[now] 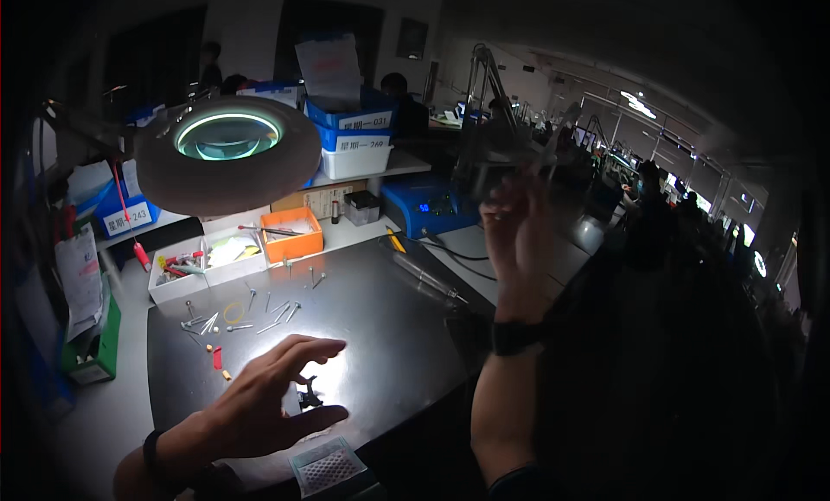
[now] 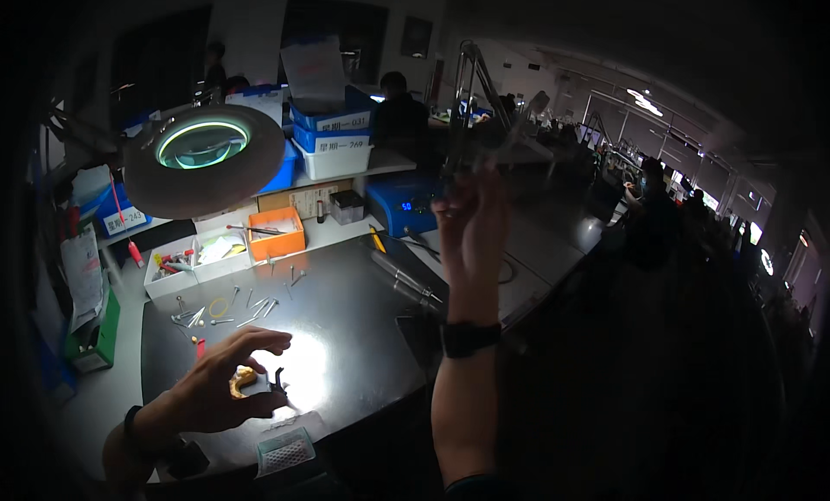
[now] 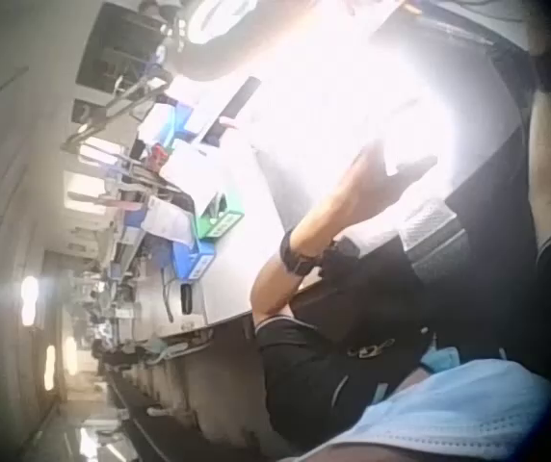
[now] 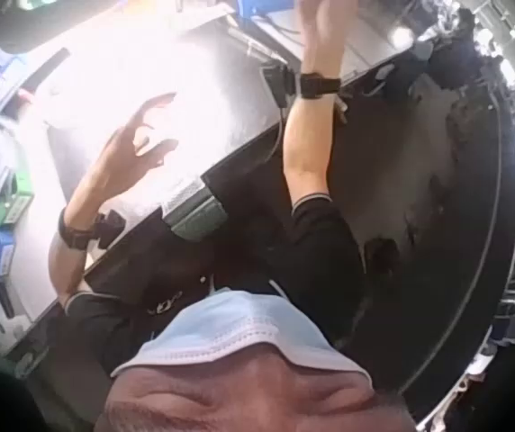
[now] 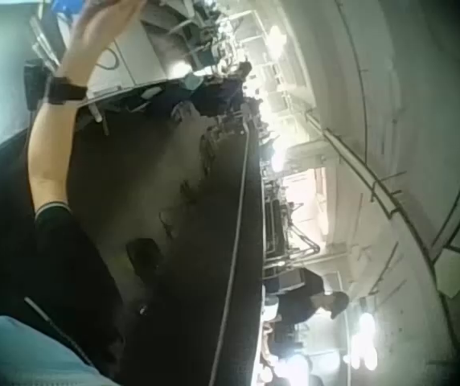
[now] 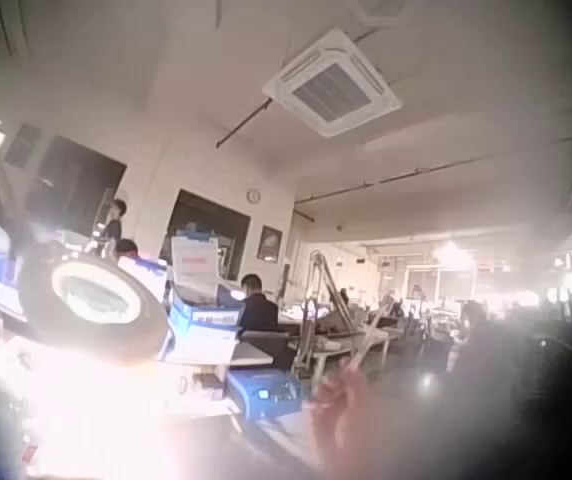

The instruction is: Cleaning and sanding a dental mold using a toothbrush and a handheld rotary tool.

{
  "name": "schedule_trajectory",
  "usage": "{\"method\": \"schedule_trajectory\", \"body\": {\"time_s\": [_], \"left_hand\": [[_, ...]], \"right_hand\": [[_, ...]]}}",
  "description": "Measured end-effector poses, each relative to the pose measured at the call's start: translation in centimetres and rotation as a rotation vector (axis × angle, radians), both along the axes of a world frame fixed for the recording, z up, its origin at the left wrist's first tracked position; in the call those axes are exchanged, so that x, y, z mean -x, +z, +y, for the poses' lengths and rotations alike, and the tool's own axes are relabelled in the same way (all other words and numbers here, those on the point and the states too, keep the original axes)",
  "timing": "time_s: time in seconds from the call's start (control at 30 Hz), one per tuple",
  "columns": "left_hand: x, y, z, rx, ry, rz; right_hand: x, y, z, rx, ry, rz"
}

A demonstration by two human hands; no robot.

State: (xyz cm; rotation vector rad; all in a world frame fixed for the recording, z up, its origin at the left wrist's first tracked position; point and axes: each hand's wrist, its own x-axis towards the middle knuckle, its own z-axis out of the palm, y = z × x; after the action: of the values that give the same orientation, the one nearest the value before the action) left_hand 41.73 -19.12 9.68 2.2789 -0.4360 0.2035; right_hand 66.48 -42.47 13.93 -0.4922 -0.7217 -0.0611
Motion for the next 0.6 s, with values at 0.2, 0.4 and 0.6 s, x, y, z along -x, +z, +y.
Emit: {"method": "schedule_trajectory", "body": {"time_s": [0.2,0.4,0.6], "left_hand": [[-3.5,0.0,-5.7,0.256,-0.129,0.007],[-5.3,0.3,-7.1,0.31,-0.143,0.025],[-6.0,-2.1,-5.8,0.119,-0.258,-0.04]], "right_hand": [[7.1,1.6,8.0,-0.054,0.176,-0.039],[7.7,1.9,8.6,-0.396,0.934,0.087],[7.3,1.5,8.9,-0.518,1.165,0.068]]}}
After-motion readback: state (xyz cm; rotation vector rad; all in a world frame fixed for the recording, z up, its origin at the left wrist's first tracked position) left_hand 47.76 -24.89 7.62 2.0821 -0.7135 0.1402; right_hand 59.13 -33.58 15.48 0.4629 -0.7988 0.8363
